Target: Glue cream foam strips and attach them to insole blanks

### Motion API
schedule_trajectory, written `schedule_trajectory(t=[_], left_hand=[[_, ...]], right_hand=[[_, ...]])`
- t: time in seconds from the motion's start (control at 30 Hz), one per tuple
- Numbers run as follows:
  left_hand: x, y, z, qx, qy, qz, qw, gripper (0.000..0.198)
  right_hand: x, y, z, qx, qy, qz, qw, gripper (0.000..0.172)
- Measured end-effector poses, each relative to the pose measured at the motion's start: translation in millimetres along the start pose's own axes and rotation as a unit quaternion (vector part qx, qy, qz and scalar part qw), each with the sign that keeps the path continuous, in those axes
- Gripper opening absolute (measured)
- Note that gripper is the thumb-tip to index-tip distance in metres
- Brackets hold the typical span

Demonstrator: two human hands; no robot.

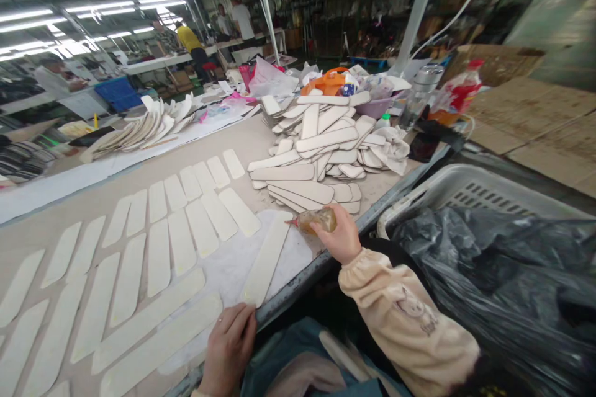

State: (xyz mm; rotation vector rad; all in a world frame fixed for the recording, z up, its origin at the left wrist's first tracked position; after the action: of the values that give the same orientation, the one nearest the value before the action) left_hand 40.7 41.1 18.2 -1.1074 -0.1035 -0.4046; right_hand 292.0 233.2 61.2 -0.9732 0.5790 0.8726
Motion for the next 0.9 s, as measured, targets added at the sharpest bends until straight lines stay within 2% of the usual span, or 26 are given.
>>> schedule_trajectory(t=[0.1,0.23,0.43,0.57,0.7,0.8,0.9], left_hand=[[-2.8,-1.5,0.4,0.004,-0.021,-0.021,1.0,0.014],[-6.2,-7.1,5.2,0.01,-0.083,-0.067,0.994,0.012],[-11.5,-11.5,13.4,-0.015,-0.18,-0.145,0.973,0.018],[-14.4,-11.5,15.7,-0.037,-0.243,-0.168,0.955,0.022],[-12.2,-14.2,17.6,-0.039,-0.315,-0.212,0.924,0.023],[-7.6,-18.6,21.1,-0.019,-0.359,-0.249,0.899,0.024],[-5.5,-21.7,26.0,0.016,-0.393,-0.293,0.871,0.026]], right_hand=[[-4.6,-0.6,-3.8,-0.026,0.015,0.034,0.999,0.04],[-2.4,-4.1,-5.1,-0.019,0.07,0.115,0.991,0.04],[9.1,-2.9,-11.0,-0.028,0.143,0.29,0.946,0.046],[5.8,0.4,-20.5,-0.081,0.223,0.416,0.878,0.047],[-1.4,2.9,-25.6,-0.128,0.278,0.499,0.81,0.044],[-1.4,6.2,-26.7,-0.124,0.29,0.559,0.767,0.036],[-0.5,12.7,-29.9,-0.138,0.324,0.621,0.7,0.029]])
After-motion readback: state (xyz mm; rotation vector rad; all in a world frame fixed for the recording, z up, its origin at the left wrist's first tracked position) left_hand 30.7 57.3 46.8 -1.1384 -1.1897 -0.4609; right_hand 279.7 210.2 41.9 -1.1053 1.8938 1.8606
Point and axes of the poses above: each hand's wrist, its own z-axis towards the middle knuckle, its own y-axis out of the palm, x = y × z, the point moved 4 cm from there along z, towards the middle knuckle, and after that the axes turned 1 degree about -x, right-handed, at the moved point
